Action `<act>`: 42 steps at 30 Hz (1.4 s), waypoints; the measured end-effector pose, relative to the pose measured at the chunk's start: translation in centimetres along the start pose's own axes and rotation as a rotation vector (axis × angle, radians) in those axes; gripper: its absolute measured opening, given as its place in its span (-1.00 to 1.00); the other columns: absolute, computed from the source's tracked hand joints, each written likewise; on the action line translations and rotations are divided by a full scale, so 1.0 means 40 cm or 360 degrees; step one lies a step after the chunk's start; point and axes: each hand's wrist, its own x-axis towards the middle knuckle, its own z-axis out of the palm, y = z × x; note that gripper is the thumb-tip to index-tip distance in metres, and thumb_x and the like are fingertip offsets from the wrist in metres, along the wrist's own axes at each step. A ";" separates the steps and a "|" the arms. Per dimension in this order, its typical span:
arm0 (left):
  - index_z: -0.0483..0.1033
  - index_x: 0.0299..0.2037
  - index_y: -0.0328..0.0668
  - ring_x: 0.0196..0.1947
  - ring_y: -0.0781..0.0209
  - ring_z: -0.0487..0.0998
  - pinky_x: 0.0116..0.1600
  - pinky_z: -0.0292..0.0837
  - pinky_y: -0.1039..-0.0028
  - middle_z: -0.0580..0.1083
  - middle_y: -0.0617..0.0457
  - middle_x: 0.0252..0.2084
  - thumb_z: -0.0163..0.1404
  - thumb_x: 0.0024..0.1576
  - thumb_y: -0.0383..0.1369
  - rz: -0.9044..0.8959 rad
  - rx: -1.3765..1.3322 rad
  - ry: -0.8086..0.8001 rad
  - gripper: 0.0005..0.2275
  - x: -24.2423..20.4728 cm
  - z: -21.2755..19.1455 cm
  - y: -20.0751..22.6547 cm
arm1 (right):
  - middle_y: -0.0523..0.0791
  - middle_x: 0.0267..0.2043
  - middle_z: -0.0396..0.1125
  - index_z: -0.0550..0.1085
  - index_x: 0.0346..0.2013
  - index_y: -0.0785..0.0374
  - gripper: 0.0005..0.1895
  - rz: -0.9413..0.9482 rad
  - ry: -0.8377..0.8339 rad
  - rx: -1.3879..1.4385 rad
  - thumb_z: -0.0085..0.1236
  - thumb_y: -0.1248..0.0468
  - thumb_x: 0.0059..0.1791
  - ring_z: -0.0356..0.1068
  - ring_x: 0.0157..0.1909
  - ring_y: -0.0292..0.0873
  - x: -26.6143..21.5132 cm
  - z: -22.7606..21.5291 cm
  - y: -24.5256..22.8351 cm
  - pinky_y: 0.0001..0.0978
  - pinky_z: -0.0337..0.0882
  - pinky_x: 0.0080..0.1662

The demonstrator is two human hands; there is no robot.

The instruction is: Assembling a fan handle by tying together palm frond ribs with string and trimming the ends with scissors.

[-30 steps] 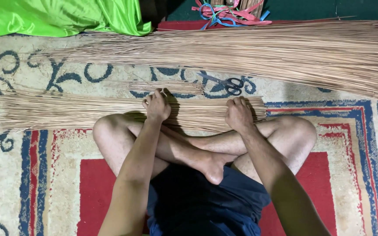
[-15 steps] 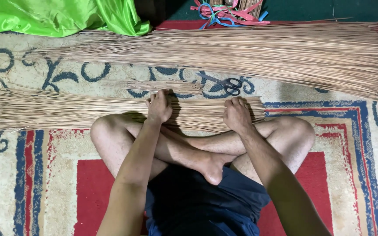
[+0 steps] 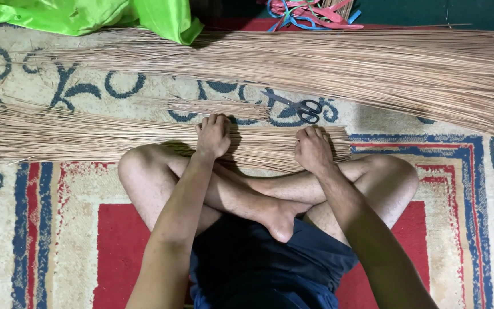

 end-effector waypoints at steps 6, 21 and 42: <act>0.45 0.04 0.09 0.23 -0.05 0.26 0.33 0.08 0.01 0.32 0.04 0.06 -0.21 0.27 -0.17 0.0027 0.0087 -0.0026 -0.76 -0.011 -0.009 0.014 | -0.11 -0.17 0.28 0.51 -0.15 0.11 -0.75 -0.0159 0.0049 -0.0010 0.15 0.18 -0.10 0.34 0.02 0.01 0.002 -0.009 -0.018 -0.15 0.35 0.00; 0.53 -0.01 0.07 0.21 -0.03 0.28 0.33 0.12 0.01 0.33 0.03 0.07 -0.12 0.26 -0.18 0.0099 0.0098 0.0065 -0.78 0.020 -0.025 0.039 | -0.12 -0.29 0.29 0.50 -0.32 0.12 -0.87 -0.0116 0.0347 0.0206 0.25 0.20 -0.10 0.36 -0.10 0.01 0.317 0.184 -0.018 -0.10 0.35 -0.08; 0.55 -0.18 0.04 0.05 0.08 0.45 0.09 0.36 0.21 0.38 0.16 -0.08 0.05 0.17 -0.35 0.0523 -0.0103 0.0512 -0.93 0.183 -0.001 0.047 | -0.21 -0.43 0.28 0.43 -0.64 0.08 -0.89 -0.0553 0.0789 -0.0436 0.20 0.27 -0.26 0.39 -0.30 -0.15 0.478 0.156 0.044 -0.34 0.39 -0.31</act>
